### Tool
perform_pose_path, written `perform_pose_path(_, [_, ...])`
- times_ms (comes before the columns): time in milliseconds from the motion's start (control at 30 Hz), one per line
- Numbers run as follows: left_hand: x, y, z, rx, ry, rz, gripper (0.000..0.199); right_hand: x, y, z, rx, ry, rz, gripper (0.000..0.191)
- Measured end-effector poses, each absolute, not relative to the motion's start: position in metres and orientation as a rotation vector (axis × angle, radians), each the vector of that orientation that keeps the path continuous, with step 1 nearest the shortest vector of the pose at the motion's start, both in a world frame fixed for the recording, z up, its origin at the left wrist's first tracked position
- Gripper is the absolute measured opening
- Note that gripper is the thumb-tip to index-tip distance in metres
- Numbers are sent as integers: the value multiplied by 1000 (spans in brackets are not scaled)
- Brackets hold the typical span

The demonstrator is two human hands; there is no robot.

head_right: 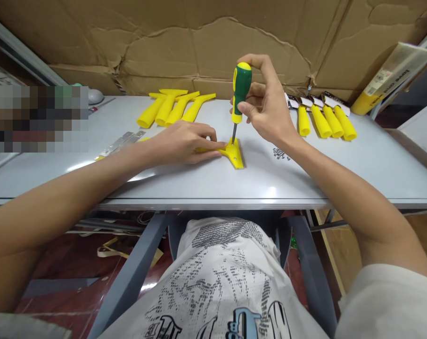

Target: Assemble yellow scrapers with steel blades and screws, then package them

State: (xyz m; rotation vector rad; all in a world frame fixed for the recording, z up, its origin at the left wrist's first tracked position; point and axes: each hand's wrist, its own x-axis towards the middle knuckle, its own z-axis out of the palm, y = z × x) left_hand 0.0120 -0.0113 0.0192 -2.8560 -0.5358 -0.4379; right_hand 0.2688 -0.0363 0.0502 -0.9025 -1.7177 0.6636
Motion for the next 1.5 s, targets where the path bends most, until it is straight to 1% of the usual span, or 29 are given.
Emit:
perform_pose_path(167, [17,-23,18,-2795,-612,-404,37,265,-36,43,-952,-1676,571,63])
perform_pose_path(333, [24,-39,21,-2754,-685,-349,38,260,-43,40,-1037,-1673,441,61])
perform_pose_path(467, [26,-43,23,-2723,-708,-301,37,257,-44,40,-1008,-1669,407,63])
perform_pose_path(700, [23,-32,19,-2753,-612,-351,34,266,-30,42,-863,-1754,575,74])
perform_pose_path(867, [19,-23,17,-2775,-520,-431,31,272,-22,41,-833,-1739,656,76])
perform_pose_path(1133, [18,-23,16,-2796,-539,-464,32,271,-37,52,-959,-1745,778,83])
perform_pose_path(1200, [18,-24,16,-2797,-560,-462,32,269,-38,53,-968,-1733,765,81])
perform_pose_path(1333, [22,-32,18,-2774,-579,-404,33,261,-41,49,-962,-1701,690,65])
perform_pose_path(1500, [28,-46,21,-2739,-670,-340,34,257,-44,42,-1029,-1664,631,66])
